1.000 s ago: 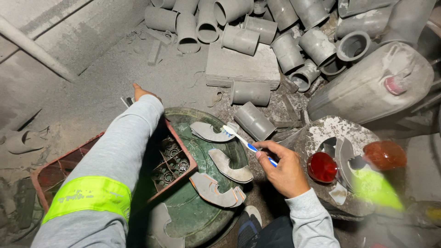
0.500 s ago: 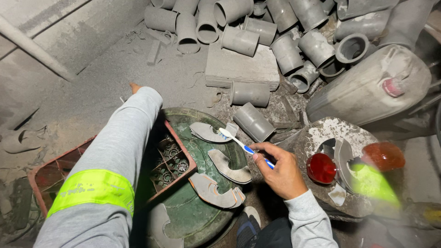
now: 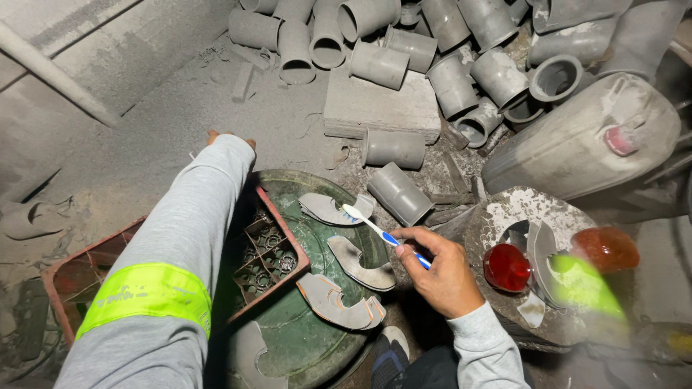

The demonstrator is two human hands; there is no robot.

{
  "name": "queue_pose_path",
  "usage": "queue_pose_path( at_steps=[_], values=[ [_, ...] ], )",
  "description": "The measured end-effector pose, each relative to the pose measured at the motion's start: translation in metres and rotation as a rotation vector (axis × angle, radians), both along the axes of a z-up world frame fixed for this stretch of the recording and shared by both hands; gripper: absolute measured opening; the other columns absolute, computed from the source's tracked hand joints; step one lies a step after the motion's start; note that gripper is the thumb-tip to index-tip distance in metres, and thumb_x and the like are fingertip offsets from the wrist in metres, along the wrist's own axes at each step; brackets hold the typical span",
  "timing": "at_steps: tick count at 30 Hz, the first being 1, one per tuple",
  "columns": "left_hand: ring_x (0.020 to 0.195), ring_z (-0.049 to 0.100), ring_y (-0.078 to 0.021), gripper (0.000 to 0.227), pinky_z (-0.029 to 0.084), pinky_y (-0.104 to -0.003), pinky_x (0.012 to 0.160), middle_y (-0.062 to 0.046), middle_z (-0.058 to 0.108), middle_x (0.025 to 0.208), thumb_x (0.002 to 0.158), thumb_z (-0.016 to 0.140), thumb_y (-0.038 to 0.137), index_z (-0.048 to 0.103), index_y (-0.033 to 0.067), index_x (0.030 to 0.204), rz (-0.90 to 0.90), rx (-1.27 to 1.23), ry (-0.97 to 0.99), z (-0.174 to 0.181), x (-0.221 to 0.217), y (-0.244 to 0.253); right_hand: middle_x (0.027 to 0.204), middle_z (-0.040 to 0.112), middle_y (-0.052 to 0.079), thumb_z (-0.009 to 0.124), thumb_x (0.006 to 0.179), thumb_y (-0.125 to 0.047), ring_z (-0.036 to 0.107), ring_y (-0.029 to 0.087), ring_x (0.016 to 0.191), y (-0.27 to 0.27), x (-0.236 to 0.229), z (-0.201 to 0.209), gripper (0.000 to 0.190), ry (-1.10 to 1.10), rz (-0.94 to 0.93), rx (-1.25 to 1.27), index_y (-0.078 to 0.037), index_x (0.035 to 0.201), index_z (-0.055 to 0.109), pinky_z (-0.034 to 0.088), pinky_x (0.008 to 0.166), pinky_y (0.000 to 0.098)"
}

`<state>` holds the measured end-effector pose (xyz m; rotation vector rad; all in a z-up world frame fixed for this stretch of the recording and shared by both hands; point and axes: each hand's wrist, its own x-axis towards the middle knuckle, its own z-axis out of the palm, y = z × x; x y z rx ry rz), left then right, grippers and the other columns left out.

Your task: The person sits on the ground and uses a toothbrush to scrub curved white PVC pipe pieces. They repeatedly dip the brush into a small red container of liquid and scrub each piece before placing it into a red compartmentalized tray.

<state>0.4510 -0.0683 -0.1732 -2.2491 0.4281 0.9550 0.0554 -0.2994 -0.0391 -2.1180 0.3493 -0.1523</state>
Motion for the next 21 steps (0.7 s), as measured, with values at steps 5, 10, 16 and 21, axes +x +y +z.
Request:
queue_pose_path(
  at_steps=[5, 10, 16, 21],
  values=[
    [0.155, 0.026, -0.0309, 0.076, 0.009, -0.061, 0.125, -0.006, 0.031, 0.166, 0.096, 0.062, 0.049, 0.028, 0.0282, 0.161, 0.003, -0.005, 0.003, 0.002, -0.005, -0.003, 0.095, 0.081, 0.008, 0.069, 0.090, -0.014, 0.075, 0.013, 0.084, 0.002, 0.002, 0.000, 0.023, -0.038, 0.023, -0.022, -0.006, 0.110, 0.076, 0.057, 0.077, 0.0301],
    [0.155, 0.024, -0.0316, 0.082, 0.009, -0.060, 0.125, -0.008, 0.028, 0.167, 0.095, 0.064, 0.050, 0.024, 0.0281, 0.162, -0.066, -0.048, -0.056, 0.010, -0.033, -0.009, 0.094, 0.081, 0.008, 0.069, 0.090, -0.013, 0.076, 0.014, 0.082, 0.001, 0.000, 0.001, 0.022, -0.013, 0.012, -0.010, -0.006, 0.110, 0.076, 0.058, 0.075, 0.0305],
    [0.149, 0.032, -0.0351, 0.066, 0.013, -0.064, 0.122, -0.010, 0.040, 0.160, 0.100, 0.055, 0.042, 0.030, 0.0252, 0.159, -0.367, -0.209, -0.261, 0.017, -0.081, -0.011, 0.094, 0.081, 0.007, 0.069, 0.091, -0.012, 0.074, 0.013, 0.084, -0.001, -0.001, -0.001, 0.022, -0.051, 0.016, -0.005, -0.007, 0.111, 0.076, 0.058, 0.076, 0.0298],
    [0.132, 0.049, -0.0335, 0.061, 0.022, -0.065, 0.116, -0.011, 0.059, 0.134, 0.091, 0.064, 0.033, 0.046, 0.0155, 0.147, -0.550, -0.583, -0.492, 0.049, -0.125, 0.005, 0.093, 0.077, 0.004, 0.069, 0.094, -0.012, 0.069, 0.011, 0.085, -0.008, -0.009, -0.012, 0.021, -0.160, 0.058, 0.022, -0.005, 0.113, 0.075, 0.055, 0.076, 0.0279]
  ],
)
